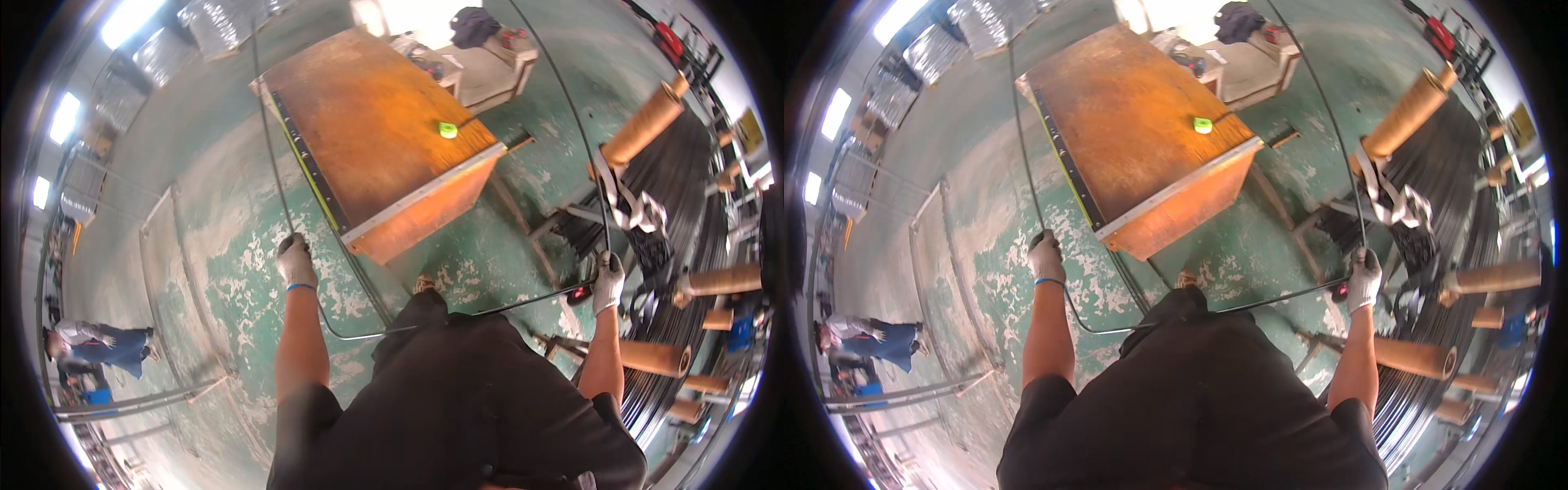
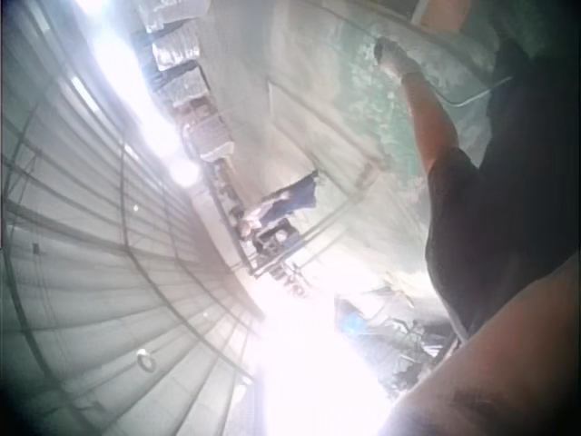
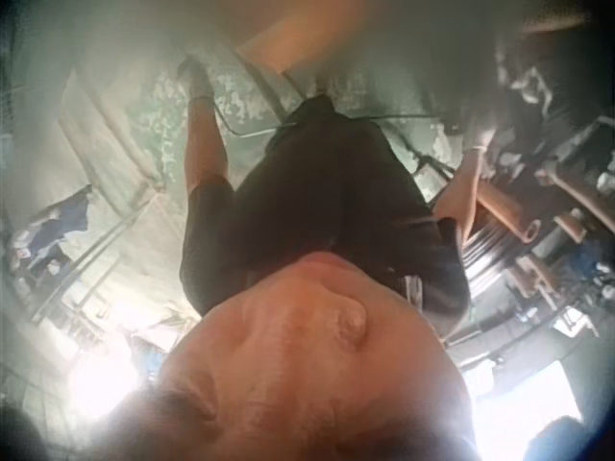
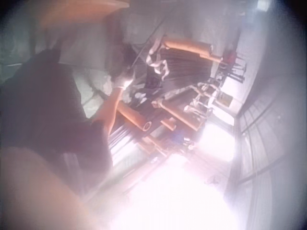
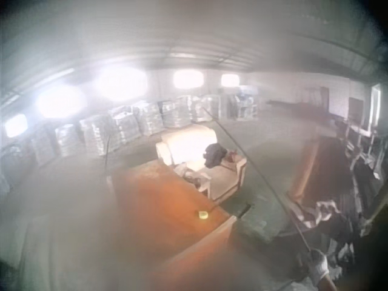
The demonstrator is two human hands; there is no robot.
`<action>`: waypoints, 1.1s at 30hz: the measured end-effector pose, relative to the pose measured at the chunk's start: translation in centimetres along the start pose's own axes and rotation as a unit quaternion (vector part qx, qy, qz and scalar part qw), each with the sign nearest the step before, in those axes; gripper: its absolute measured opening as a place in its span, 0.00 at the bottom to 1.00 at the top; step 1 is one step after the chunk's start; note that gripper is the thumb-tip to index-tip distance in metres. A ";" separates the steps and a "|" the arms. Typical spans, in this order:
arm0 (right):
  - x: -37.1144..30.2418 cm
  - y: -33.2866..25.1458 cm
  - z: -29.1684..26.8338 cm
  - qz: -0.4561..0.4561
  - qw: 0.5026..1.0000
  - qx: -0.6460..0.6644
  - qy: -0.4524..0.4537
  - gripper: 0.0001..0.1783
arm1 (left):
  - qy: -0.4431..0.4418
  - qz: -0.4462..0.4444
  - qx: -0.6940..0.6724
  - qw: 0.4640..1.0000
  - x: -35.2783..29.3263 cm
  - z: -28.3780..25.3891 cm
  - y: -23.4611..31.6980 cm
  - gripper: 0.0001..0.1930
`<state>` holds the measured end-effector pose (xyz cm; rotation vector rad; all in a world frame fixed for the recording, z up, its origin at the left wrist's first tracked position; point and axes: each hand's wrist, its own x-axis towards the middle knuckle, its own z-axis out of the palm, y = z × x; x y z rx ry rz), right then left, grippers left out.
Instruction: The person repeatedly picks up long metal rods, measures them on a wooden table, and bends them using a manual bending machine. The person then stacks the bent rods on a rack.
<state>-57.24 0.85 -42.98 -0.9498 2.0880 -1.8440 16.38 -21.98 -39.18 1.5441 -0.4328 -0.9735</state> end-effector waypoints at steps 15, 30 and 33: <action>18.9 0.0 33.5 0.151 0.978 -0.102 -0.103 0.22 | 0.036 0.024 0.218 0.975 14.0 8.9 -4.5 0.30; 29.6 7.9 49.5 0.095 0.942 -0.245 -0.210 0.27 | -0.016 0.201 0.546 0.813 6.1 23.2 -2.9 0.18; 31.8 11.9 49.2 0.150 0.919 -0.273 -0.241 0.26 | -0.102 0.105 0.621 0.770 3.2 24.6 -4.1 0.17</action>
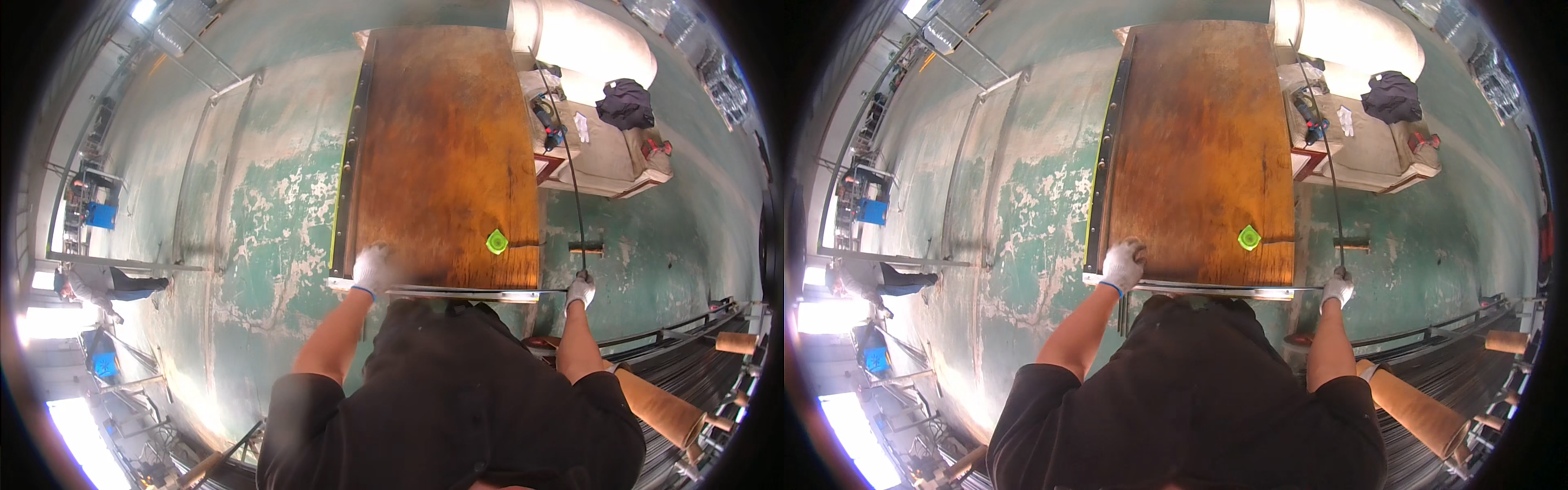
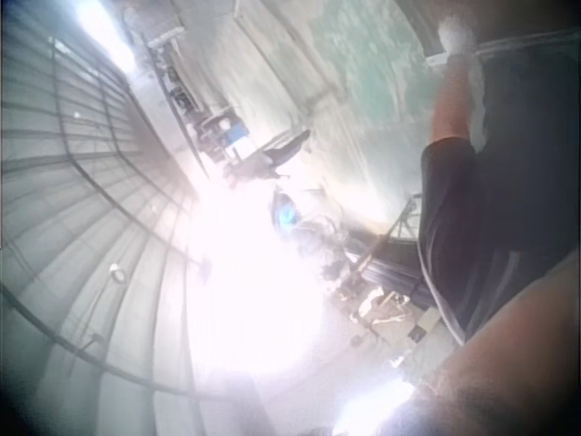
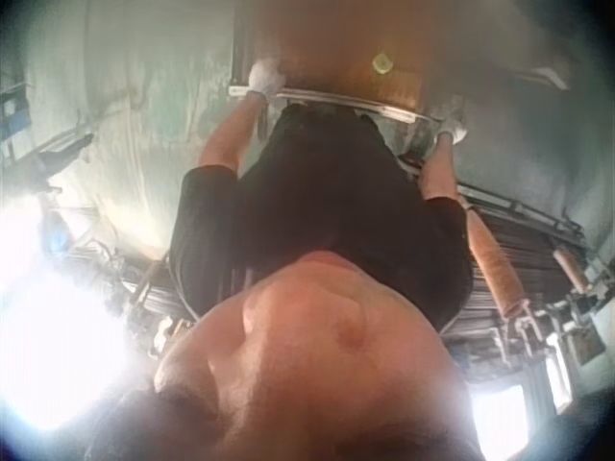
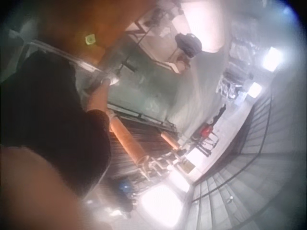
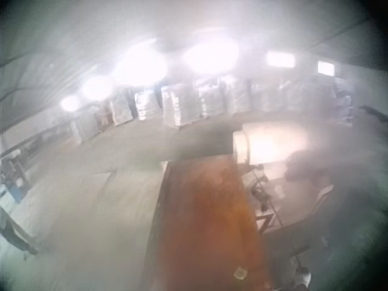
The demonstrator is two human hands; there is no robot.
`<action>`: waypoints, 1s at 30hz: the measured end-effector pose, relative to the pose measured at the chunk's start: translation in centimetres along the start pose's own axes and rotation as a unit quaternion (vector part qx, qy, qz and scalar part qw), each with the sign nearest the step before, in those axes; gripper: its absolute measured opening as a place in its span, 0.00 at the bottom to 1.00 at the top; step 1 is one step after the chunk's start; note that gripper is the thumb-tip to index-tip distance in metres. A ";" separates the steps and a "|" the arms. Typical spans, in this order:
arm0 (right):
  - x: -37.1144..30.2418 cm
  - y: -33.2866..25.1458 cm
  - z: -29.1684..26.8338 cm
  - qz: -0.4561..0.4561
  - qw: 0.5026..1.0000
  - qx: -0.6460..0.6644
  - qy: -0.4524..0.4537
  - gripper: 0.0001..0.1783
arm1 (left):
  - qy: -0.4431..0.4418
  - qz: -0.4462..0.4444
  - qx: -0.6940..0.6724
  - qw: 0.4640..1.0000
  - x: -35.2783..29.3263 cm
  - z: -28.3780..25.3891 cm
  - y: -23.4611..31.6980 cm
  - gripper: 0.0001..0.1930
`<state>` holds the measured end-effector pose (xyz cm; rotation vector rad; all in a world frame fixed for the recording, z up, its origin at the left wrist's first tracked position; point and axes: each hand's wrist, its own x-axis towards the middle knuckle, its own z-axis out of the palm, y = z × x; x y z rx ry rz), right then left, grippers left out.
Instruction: The person repeatedly picks up long metal rods, measures them on a wooden table, and bends them using a manual bending machine. The person then stacks the bent rods on a rack.
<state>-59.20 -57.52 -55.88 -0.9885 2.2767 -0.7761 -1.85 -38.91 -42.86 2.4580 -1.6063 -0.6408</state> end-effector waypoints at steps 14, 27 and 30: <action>-4.9 -2.4 -1.6 0.126 0.979 0.093 -0.132 0.11 | 0.081 0.074 0.059 0.992 -5.9 4.2 -2.7 0.05; -4.5 -1.6 -1.4 0.177 0.956 0.209 -0.105 0.08 | 0.049 0.153 0.051 0.986 -7.4 3.4 -4.2 0.09; -3.7 -0.2 -0.8 0.146 0.963 0.199 -0.105 0.09 | 0.002 0.133 0.126 0.983 -5.7 3.4 -4.0 0.07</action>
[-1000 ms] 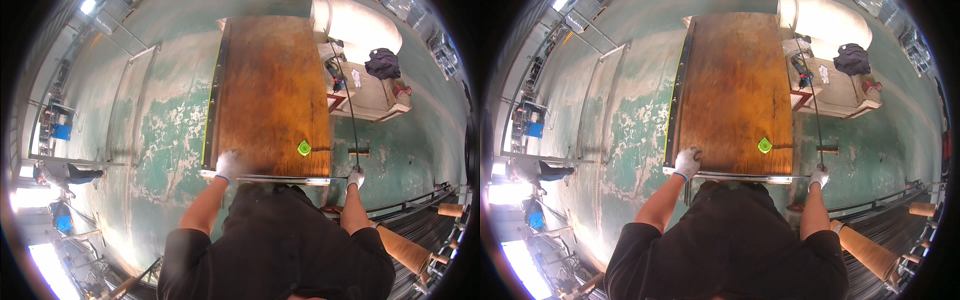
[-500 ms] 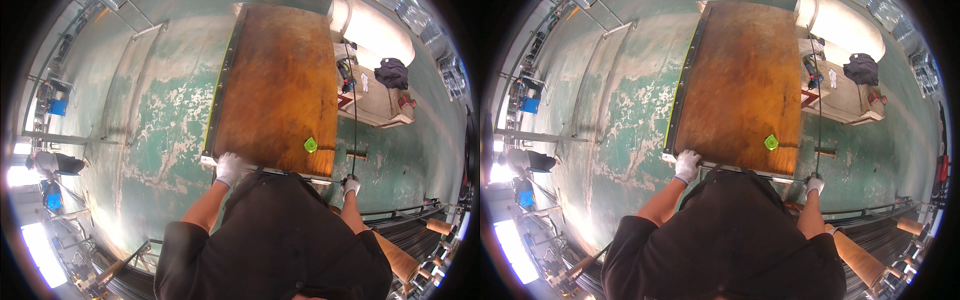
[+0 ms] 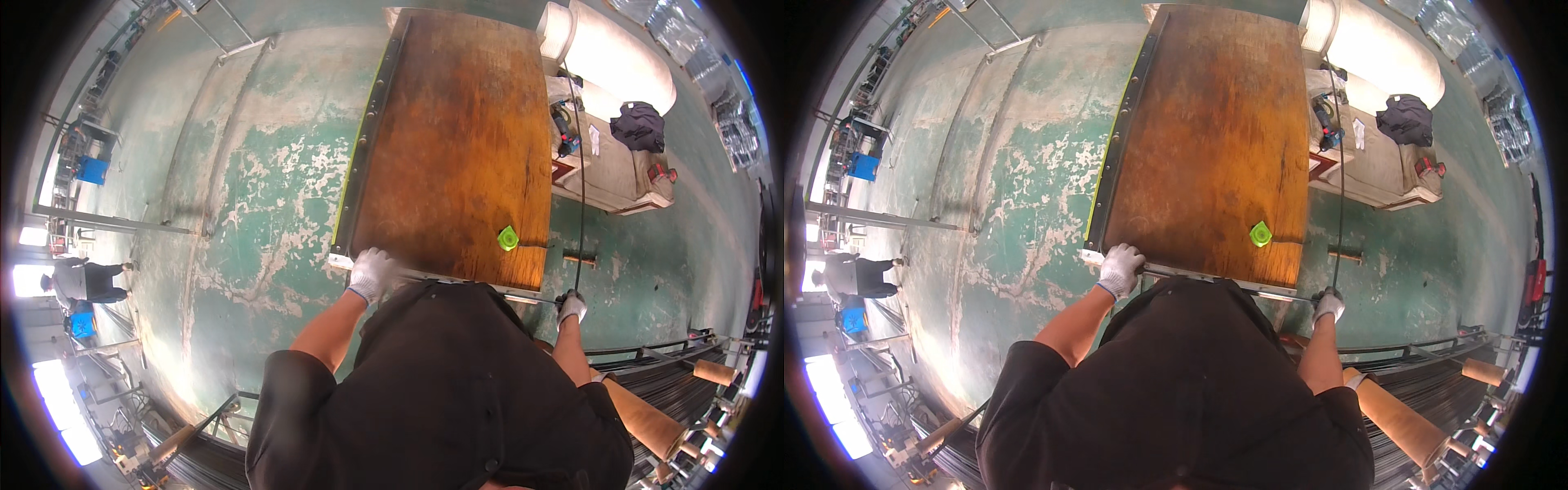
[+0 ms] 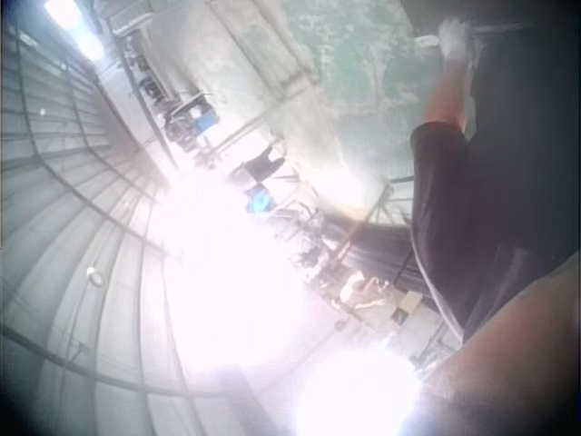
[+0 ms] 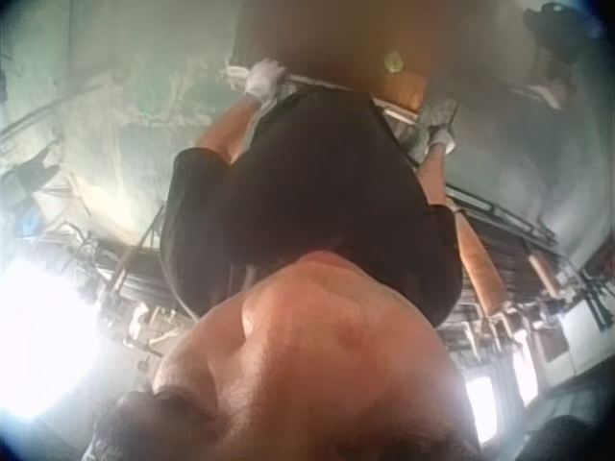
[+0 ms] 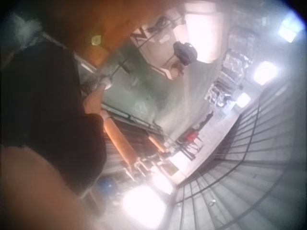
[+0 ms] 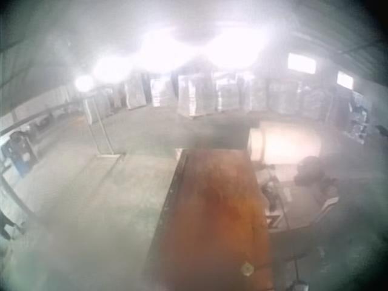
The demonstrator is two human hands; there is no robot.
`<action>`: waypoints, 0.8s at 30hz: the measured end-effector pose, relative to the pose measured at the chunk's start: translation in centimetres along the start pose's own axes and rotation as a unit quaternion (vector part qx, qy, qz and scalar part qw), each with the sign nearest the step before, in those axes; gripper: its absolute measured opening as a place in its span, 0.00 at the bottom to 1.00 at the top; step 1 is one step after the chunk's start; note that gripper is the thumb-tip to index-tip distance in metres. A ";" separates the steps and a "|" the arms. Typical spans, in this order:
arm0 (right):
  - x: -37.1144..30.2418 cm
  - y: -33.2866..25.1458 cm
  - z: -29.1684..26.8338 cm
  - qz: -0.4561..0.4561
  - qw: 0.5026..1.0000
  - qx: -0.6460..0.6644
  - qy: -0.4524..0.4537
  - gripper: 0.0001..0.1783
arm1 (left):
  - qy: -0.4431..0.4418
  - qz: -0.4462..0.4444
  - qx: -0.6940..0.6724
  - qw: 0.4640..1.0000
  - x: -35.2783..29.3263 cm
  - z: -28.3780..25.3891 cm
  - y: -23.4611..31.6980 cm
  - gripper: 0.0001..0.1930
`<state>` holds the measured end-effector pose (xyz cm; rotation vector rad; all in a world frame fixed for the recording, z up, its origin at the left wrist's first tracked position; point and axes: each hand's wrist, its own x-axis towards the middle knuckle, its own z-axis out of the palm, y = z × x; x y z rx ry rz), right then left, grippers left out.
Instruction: The person repeatedly picks up long metal rods, measures them on a wooden table, and bends them using a manual bending machine. The person then stacks the bent rods on a rack.
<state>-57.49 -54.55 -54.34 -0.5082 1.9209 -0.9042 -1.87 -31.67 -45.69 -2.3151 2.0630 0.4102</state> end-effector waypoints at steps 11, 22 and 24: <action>2.7 -2.9 1.7 0.025 0.998 0.014 -0.058 0.05 | 0.022 -0.089 -0.025 0.995 1.9 0.5 0.3 0.05; -0.5 -2.3 1.3 0.036 0.994 -0.078 -0.068 0.05 | 0.041 -0.111 -0.047 0.992 -0.8 -0.4 0.7 0.09; -0.5 -1.9 1.6 0.037 0.996 -0.064 -0.057 0.06 | 0.049 -0.107 -0.049 0.992 -0.9 -0.1 0.6 0.09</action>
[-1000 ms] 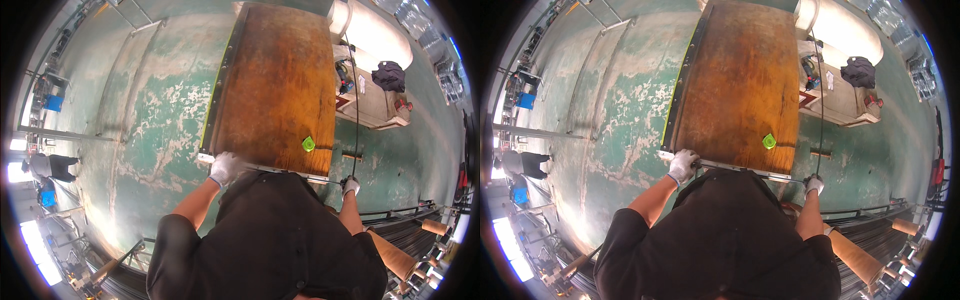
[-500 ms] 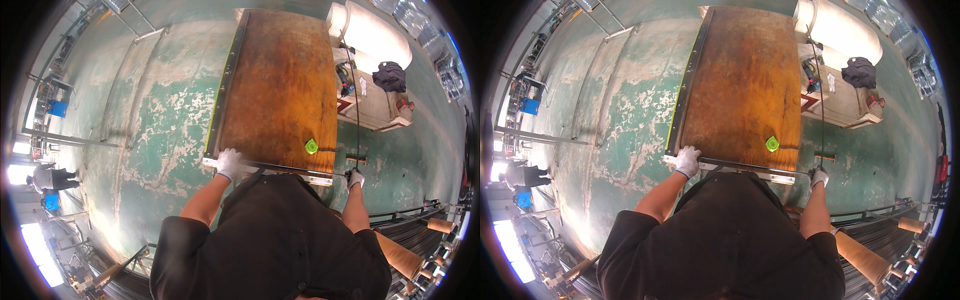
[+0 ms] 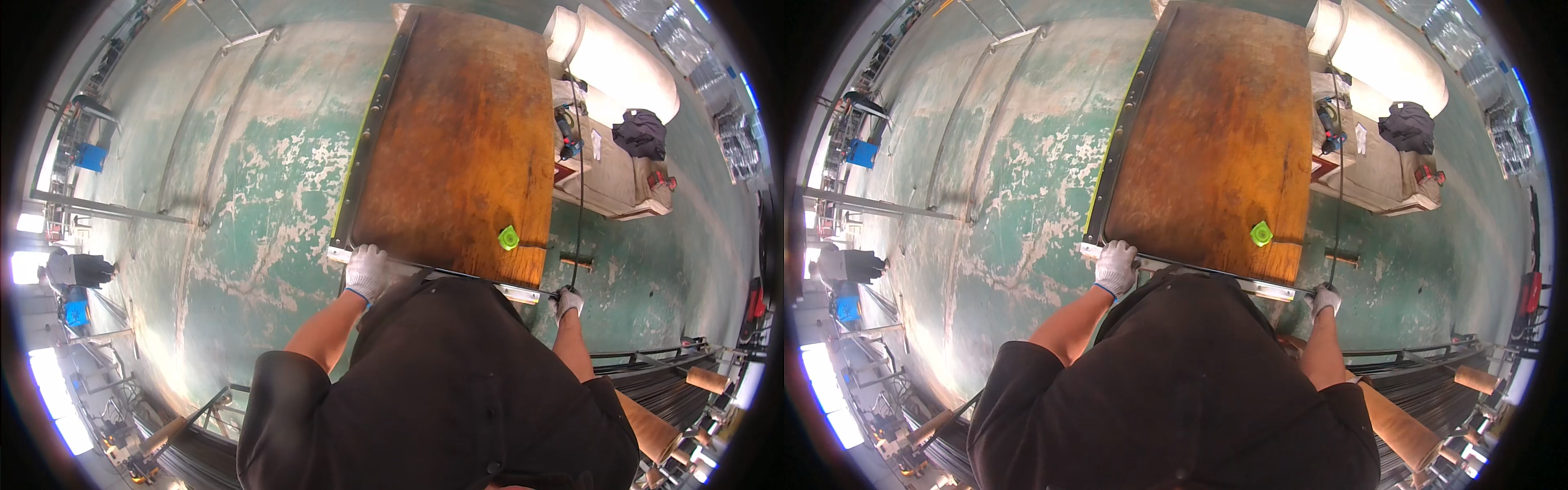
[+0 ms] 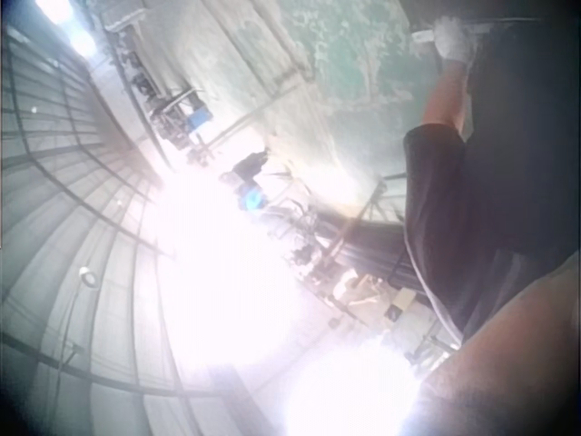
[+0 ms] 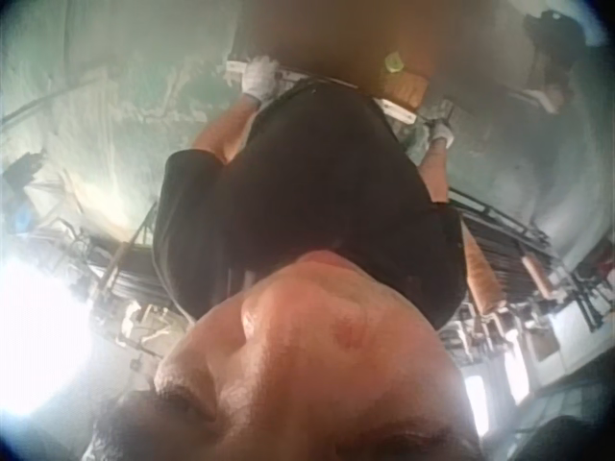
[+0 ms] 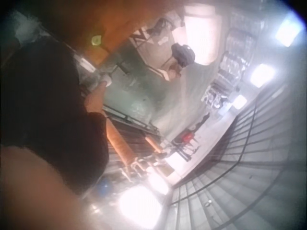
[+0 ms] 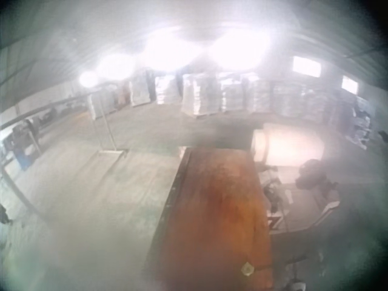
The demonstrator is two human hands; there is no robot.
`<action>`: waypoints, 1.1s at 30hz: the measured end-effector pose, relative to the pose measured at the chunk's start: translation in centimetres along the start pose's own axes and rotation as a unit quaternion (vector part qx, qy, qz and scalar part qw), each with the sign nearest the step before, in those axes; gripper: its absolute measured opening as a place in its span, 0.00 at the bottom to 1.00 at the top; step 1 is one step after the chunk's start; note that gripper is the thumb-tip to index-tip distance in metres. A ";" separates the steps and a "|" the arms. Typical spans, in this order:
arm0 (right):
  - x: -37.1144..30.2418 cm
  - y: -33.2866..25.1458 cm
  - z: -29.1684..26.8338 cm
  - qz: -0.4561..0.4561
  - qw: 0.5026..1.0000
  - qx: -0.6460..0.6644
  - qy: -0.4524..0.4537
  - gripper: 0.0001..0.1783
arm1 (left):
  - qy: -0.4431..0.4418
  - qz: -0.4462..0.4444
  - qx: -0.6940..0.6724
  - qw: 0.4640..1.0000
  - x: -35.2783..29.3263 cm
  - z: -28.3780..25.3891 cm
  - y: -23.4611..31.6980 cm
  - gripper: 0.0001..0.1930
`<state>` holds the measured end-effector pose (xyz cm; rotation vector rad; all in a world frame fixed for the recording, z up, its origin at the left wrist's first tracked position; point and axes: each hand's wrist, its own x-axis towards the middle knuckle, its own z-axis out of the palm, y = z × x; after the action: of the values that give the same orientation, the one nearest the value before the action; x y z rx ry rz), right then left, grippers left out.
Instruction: The person repeatedly picks up long metal rods, measures them on a wooden table, and bends them using a manual bending machine. The person then stacks the bent rods on a rack.
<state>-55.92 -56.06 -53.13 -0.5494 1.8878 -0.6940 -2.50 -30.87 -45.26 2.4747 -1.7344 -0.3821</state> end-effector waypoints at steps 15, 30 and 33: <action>0.3 0.1 0.0 -0.001 1.000 0.001 -0.007 0.04 | -0.019 -0.024 0.006 1.000 0.2 -0.3 0.5 0.09; -2.7 -1.9 -3.8 -0.113 0.961 0.252 -0.008 0.06 | -0.143 -0.006 -0.078 0.987 4.1 -5.6 2.8 0.13; -14.7 -11.9 -3.3 -0.270 0.912 0.296 -0.087 0.09 | -0.135 0.063 -0.197 0.969 6.3 -6.5 3.0 0.19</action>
<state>-52.44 -54.54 -34.36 -0.7056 1.2550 -1.4639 -1.51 -38.25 -39.27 2.0953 -1.6896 -0.9831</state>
